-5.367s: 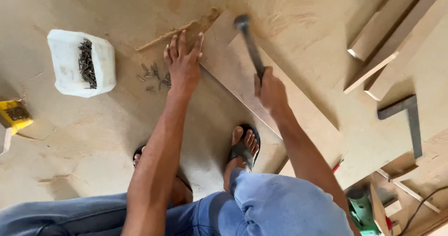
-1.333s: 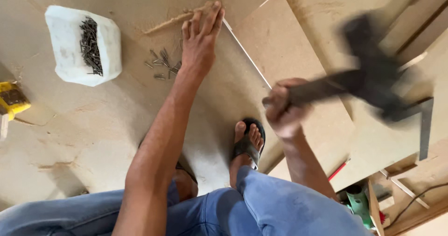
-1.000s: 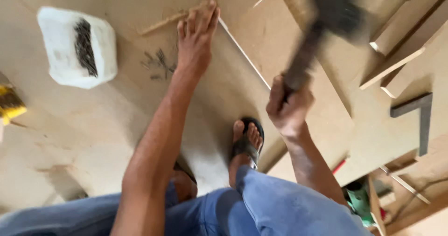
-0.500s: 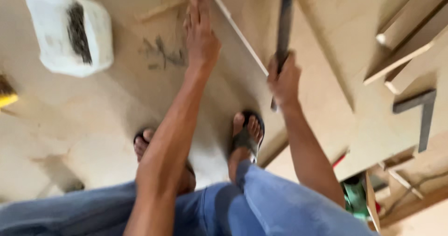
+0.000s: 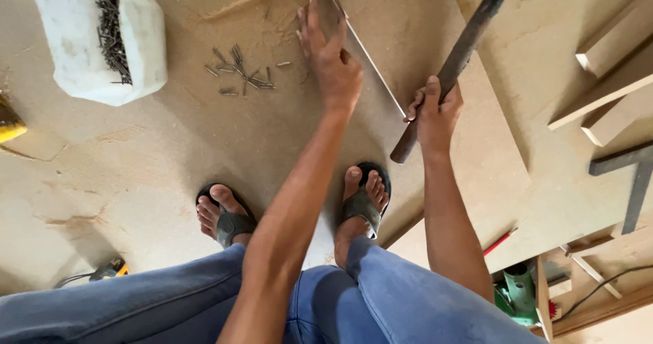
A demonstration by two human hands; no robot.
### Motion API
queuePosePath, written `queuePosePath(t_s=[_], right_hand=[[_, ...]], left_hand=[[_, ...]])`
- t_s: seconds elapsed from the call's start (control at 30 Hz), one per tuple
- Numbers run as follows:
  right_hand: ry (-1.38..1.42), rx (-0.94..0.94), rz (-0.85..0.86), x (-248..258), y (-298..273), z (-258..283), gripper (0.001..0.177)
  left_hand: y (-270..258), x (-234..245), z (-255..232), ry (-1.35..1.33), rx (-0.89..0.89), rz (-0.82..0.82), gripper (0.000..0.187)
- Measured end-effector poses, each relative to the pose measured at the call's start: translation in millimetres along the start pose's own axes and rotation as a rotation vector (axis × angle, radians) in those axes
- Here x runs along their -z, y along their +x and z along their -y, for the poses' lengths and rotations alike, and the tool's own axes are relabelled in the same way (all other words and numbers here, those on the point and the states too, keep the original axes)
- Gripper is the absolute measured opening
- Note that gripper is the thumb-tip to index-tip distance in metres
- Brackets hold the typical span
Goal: The person hammers nails into several wood pieces using a hammer, applies white glue to the surfaces with their finger, and joins the pieces together on a larger wooden frame.
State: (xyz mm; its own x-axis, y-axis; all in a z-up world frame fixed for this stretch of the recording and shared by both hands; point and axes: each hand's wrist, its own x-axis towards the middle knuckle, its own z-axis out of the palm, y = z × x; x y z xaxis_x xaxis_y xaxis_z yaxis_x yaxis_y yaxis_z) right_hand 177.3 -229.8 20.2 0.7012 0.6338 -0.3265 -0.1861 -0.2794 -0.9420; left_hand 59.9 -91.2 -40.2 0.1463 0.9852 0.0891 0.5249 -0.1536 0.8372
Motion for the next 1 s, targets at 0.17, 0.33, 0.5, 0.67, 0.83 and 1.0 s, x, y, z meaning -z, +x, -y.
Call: queuePosePath(t_s=[0.17,0.33,0.5,0.67,0.83,1.0], right_hand=[[0.021,0.045,-0.014,1,2,-6,0.018],[0.070,0.046,-0.024,1,2,-4,0.020],[0.080,-0.010,-0.026,2,1,1,0.018],[0.038,-0.034,-0.014,5,4,-1,0.017],[-0.141,0.004,0.053,8,3,14,0.016],[-0.521,0.454,0.060,-1,-5,92,0.013]], left_hand=[[-9,10,-6,0.149,-0.214,0.084,0.056],[11,-15,-22,0.508,-0.473,0.376,0.065],[-4,-3,1,0.537,-0.601,0.318,0.068],[-20,18,-1,0.507,-0.564,0.413,0.057],[0,31,-3,0.525,-0.626,0.345,0.053],[18,36,-19,0.457,-0.683,0.361,0.053]])
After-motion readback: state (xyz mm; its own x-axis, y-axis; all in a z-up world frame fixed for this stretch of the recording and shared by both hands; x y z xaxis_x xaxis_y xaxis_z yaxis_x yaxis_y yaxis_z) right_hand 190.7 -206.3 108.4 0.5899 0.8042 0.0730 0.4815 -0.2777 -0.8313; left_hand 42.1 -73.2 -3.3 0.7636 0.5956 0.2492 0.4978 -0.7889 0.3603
